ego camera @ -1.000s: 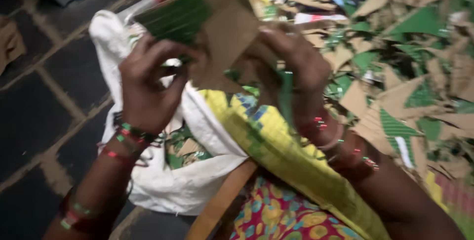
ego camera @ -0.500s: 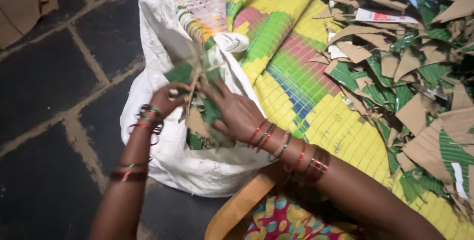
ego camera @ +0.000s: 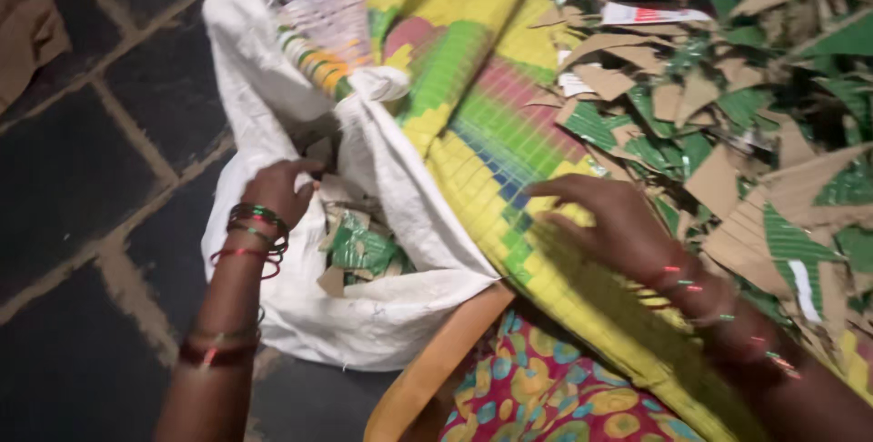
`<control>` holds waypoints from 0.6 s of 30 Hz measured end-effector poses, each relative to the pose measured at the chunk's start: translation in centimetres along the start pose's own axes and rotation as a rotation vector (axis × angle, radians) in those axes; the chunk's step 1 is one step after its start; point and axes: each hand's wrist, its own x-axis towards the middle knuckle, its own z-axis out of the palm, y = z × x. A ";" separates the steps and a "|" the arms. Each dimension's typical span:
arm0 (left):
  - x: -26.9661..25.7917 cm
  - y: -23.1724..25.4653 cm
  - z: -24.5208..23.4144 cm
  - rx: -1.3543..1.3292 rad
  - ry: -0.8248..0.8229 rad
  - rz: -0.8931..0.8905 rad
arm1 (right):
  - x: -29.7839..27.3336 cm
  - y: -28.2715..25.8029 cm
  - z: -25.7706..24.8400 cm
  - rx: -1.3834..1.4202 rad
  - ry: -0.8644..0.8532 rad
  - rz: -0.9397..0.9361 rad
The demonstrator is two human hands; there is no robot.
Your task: The person sits on a woven mat and sorts through a large pile of shredded cardboard pieces. They pick up handfuls of the material, separate them, and place the sorted pieces into a white sack positioned to their left.
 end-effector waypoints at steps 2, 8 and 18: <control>-1.8 6.3 -4.5 0.195 0.113 -0.006 | -3.3 3.3 -2.4 -0.105 0.056 0.116; -4.0 21.8 -8.0 -0.347 0.127 0.651 | -14.1 10.9 -9.7 -0.512 0.196 0.523; 4.2 45.8 4.8 -0.514 -0.128 0.932 | -22.6 14.8 -13.3 -0.408 0.407 0.574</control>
